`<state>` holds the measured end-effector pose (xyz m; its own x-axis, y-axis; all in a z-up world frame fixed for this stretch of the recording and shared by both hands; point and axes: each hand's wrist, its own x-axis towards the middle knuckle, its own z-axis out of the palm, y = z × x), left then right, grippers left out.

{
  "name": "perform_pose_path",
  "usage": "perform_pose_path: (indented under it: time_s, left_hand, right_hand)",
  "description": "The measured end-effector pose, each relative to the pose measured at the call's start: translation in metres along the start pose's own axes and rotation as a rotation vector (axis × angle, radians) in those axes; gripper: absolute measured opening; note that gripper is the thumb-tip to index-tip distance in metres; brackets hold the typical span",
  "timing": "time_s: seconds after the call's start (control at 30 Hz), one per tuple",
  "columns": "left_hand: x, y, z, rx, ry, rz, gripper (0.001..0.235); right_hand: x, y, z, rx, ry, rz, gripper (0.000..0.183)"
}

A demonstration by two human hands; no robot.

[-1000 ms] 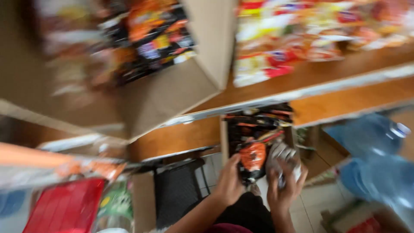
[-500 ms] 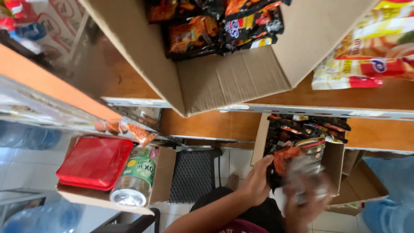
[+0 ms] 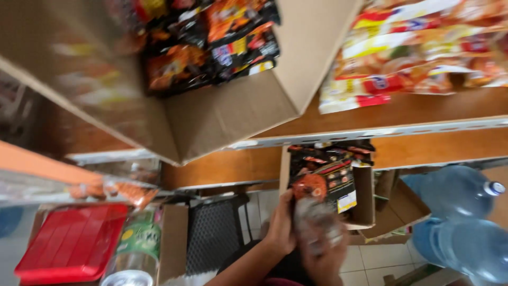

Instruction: Wiping individual packets of instant noodles with a cloth and placing them into a cardboard box.

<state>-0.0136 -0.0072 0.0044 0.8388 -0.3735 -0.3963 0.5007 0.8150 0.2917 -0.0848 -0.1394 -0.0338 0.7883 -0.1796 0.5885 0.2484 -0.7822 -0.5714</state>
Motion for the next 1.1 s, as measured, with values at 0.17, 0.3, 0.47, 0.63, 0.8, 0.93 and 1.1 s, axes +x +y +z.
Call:
perform_pose_path:
  time_s: [0.17, 0.3, 0.47, 0.63, 0.8, 0.93, 1.1]
  left_hand:
    - [-0.014, 0.017, 0.031, -0.001, -0.188, 0.053, 0.06]
    - [-0.002, 0.009, 0.026, -0.003, -0.107, 0.048, 0.06]
    - [0.034, -0.019, -0.03, -0.117, -0.062, -0.097, 0.058]
    - [0.021, -0.011, -0.007, -0.155, 0.054, -0.139, 0.059]
    - [0.028, -0.025, -0.025, -0.027, 0.062, -0.109, 0.058]
    - [0.04, -0.058, -0.091, 0.316, 0.123, 0.014, 0.058]
    - [0.017, -0.028, -0.047, 0.153, -0.132, -0.117, 0.06]
  right_hand:
    - [0.016, 0.032, 0.004, -0.189, 0.117, -0.12, 0.042]
    - [0.041, 0.044, -0.005, -0.006, 0.291, 0.121, 0.03]
    - [0.004, 0.021, 0.009, -0.011, 0.176, -0.046, 0.042]
    - [0.026, 0.049, -0.007, -0.087, 0.364, -0.081, 0.033]
    - [0.023, 0.047, -0.015, -0.056, 0.216, 0.182, 0.035]
    - [0.04, -0.026, -0.025, -0.07, 0.042, -0.079, 0.042]
    - [0.051, 0.063, -0.02, -0.044, 0.234, 0.191, 0.029]
